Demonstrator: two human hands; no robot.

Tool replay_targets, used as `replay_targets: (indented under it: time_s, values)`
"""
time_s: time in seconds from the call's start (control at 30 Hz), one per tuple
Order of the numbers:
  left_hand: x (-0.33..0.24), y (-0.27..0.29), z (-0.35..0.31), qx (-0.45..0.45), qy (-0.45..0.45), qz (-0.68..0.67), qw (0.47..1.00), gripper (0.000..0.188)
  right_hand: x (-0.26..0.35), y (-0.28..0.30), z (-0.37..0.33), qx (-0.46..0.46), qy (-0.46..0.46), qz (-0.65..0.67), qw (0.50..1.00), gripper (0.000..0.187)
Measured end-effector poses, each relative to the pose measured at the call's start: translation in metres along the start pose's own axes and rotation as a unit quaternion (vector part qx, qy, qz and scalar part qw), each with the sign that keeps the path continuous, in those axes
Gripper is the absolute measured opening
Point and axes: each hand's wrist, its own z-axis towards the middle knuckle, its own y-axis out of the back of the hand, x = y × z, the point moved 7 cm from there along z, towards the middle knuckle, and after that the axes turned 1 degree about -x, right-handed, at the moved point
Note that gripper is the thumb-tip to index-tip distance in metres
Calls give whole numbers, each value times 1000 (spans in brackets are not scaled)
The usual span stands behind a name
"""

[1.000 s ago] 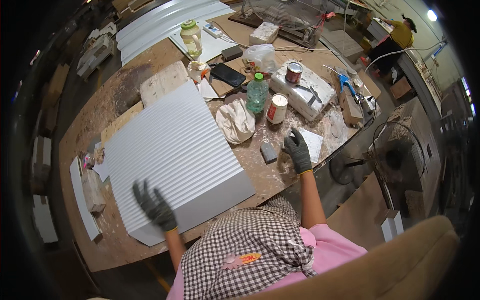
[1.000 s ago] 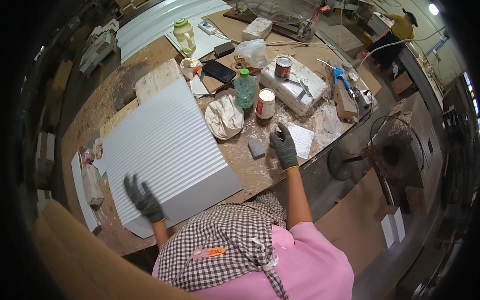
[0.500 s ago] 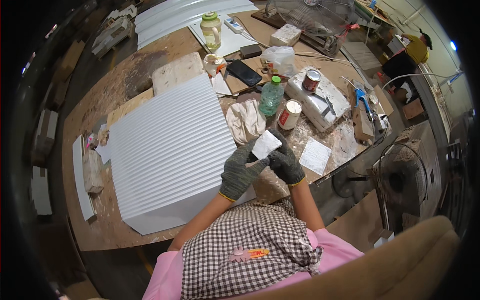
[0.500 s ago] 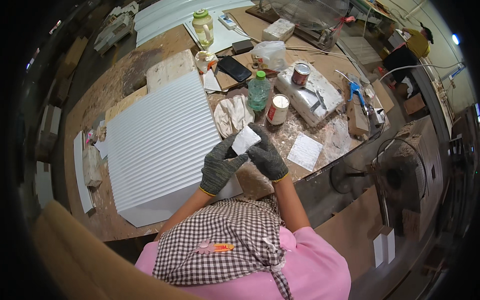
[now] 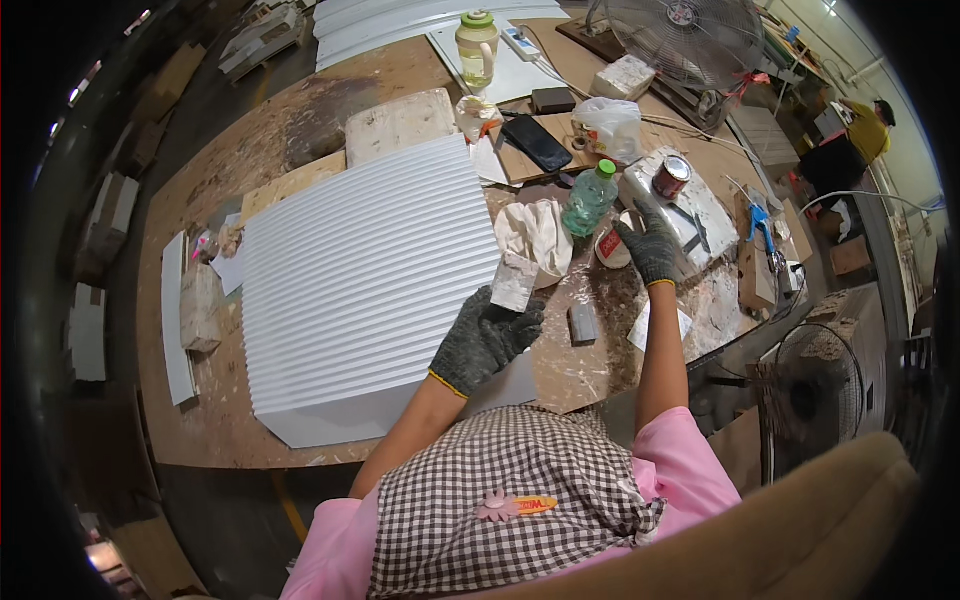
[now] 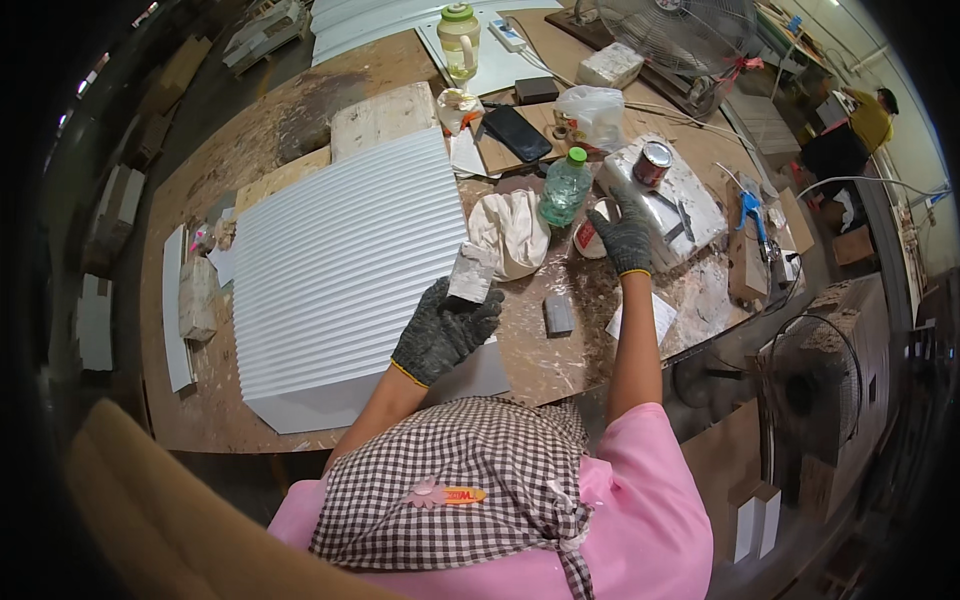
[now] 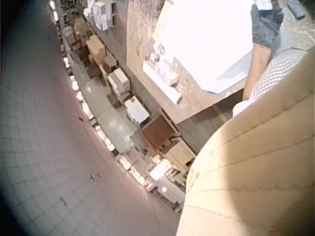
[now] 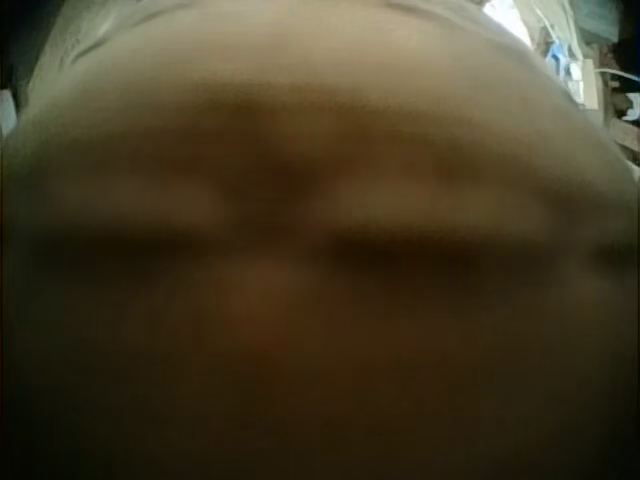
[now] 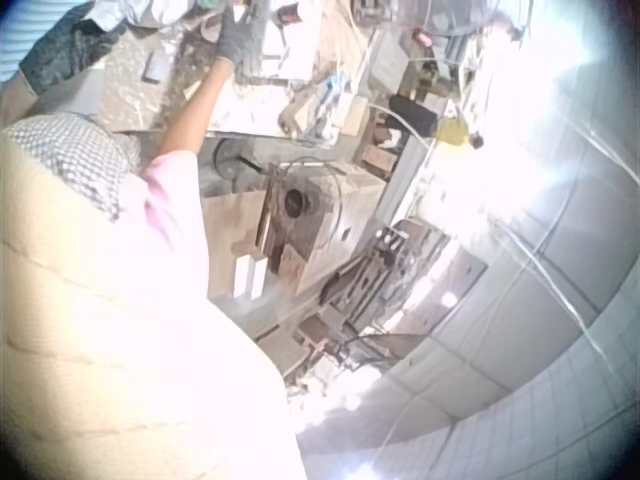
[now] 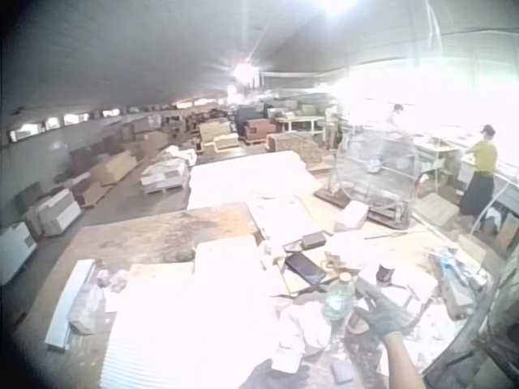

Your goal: The person wipes the ridged surface of a white furniture component with a cloth and applies a polishing substance from a container by hand.

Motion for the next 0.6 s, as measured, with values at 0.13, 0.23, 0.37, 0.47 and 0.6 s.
replay_targets:
  time_s: [0.13, 0.23, 0.37, 0.47, 0.6]
  values:
    - [1, 7, 3, -6, 12, -23, 1000, 58, 39, 55, -17, -116, 23, 184, 976, 50]
    - [-3, 15, 3, -51, -6, -27, 998, 59, 78, 112, -56, -213, 130, 40, 967, 45]
    - [-10, 23, 5, -69, -54, -49, 995, 52, 82, 99, -94, -161, 107, 9, 981, 47]
    - [-9, 24, 2, -56, -59, -34, 996, 50, 78, 58, -114, -115, 95, -32, 988, 56]
    - [-5, 26, -3, -73, -54, 5, 996, 50, 80, 19, -124, -81, 80, -17, 993, 56]
